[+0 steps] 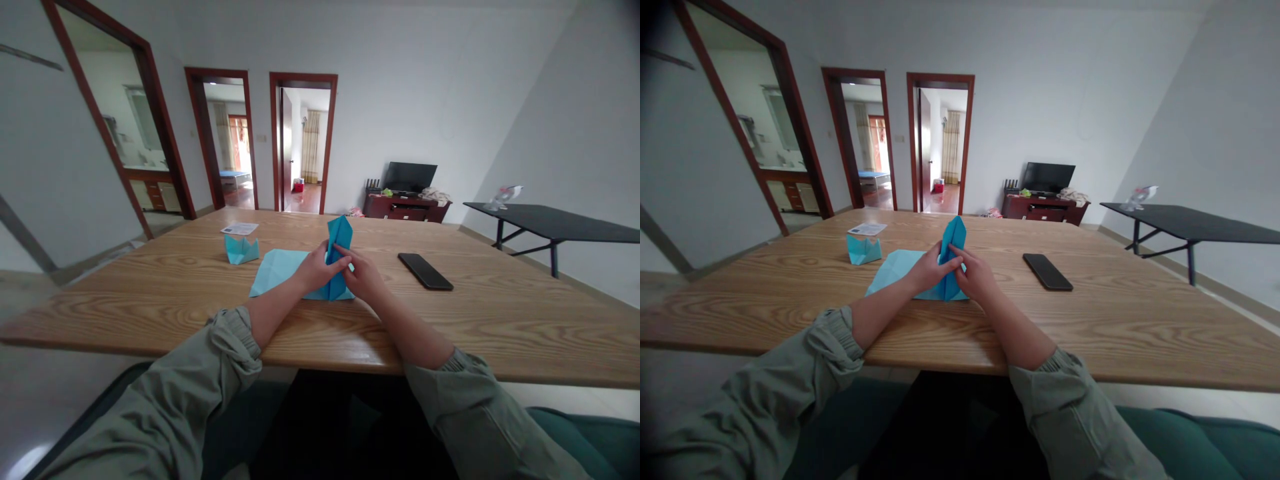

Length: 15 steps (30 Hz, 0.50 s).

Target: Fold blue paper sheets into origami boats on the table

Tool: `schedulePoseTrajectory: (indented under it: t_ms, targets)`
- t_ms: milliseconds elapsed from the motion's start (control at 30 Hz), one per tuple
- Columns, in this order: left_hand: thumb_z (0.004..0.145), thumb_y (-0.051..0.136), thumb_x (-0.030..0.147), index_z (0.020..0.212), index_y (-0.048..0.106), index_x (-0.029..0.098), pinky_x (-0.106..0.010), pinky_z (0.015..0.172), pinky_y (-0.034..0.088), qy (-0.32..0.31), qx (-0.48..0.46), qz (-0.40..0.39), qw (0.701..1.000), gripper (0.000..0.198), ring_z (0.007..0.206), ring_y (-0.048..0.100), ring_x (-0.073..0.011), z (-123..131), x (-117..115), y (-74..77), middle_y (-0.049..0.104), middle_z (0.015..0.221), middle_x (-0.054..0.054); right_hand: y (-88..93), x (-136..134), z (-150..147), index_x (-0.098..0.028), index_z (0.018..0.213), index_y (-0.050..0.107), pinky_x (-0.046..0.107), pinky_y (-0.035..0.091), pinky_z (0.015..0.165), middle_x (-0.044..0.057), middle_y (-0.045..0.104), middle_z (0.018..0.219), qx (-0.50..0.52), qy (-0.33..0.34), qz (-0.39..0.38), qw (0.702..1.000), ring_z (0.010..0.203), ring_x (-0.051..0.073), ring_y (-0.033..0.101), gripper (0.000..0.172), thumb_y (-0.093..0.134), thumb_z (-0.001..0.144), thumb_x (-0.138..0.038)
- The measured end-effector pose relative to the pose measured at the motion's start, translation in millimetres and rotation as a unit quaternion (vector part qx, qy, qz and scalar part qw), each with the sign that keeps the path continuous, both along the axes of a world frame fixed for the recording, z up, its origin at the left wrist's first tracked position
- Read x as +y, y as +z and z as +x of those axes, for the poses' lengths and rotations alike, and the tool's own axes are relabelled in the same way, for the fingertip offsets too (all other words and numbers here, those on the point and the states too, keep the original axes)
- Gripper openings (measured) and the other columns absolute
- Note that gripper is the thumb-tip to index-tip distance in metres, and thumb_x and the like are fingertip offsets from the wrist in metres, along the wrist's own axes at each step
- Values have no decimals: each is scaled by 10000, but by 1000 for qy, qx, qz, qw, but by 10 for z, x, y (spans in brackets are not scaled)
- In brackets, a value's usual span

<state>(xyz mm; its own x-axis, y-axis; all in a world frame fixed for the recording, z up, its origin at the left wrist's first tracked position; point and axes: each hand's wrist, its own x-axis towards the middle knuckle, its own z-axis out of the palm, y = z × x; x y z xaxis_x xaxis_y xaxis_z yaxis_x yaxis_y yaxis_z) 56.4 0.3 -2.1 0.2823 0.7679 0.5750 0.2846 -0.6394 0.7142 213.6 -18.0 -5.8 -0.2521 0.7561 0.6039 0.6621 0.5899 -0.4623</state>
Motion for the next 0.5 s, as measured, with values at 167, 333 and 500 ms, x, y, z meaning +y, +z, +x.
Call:
schedulePoseTrajectory:
  t_ms: [167,333,500]
  targets:
    - [854,561,377,1099,604,160,-344,895,461,9,-1,21,1000,330,980,610,-230,1,84,-34,673,1047,-81,-23,42,9,-239,1327,546,378,439,978,59,615,1268,1,-36,12,999,1103,242,597,463,476,873,-290]
    - [860,553,398,1127,592,152,-304,869,472,-47,-105,-34,993,365,959,617,-203,8,104,-7,672,1045,-71,-6,-40,-49,-258,1495,253,411,434,983,81,534,1364,13,40,32,999,1145,259,573,738,571,832,-324]
    - [790,646,366,1175,544,148,-298,829,493,-66,-182,-70,979,454,900,625,-183,-3,89,28,674,1015,-67,60,-177,-85,-262,1514,158,457,325,1077,100,496,1398,11,105,29,994,1295,273,446,752,528,878,-422]
